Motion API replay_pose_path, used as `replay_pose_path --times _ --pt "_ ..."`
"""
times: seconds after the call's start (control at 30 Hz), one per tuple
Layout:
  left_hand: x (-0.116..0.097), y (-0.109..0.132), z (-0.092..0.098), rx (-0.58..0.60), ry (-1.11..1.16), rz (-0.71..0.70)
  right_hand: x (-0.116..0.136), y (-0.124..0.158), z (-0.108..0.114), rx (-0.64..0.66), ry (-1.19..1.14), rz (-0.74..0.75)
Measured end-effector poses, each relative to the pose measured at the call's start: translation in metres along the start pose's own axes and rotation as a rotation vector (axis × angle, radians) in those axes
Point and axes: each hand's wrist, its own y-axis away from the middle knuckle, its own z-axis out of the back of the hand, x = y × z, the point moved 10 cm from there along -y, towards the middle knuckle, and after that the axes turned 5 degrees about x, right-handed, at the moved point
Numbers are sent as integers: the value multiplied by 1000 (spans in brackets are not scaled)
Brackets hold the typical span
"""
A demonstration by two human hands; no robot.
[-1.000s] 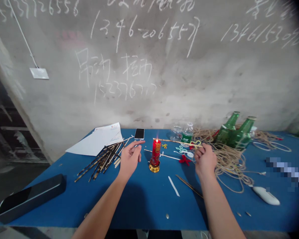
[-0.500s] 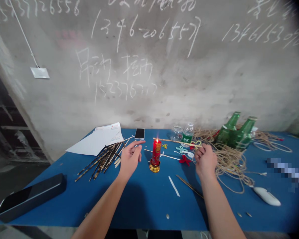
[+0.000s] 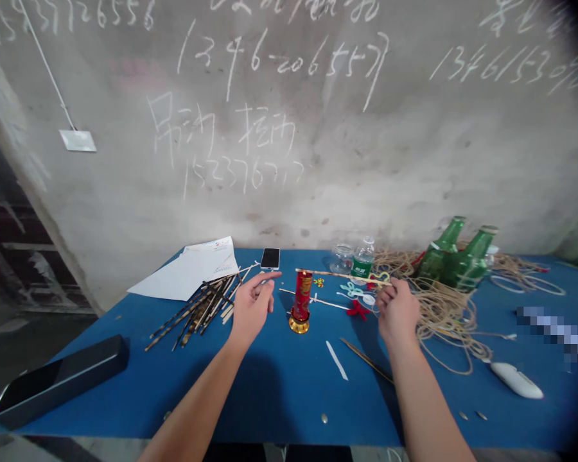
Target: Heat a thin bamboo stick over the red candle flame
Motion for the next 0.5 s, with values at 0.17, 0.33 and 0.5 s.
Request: replay_pose_path --times 0.17,0.33,0.5 --pt "1 0 0 3 2 -1 0 1 -2 13 8 -1" --pt "1 0 -1 6 1 2 0 1 -3 21 39 8" --pt "-1 0 -1 0 4 -2 0 2 -4 31 45 10"
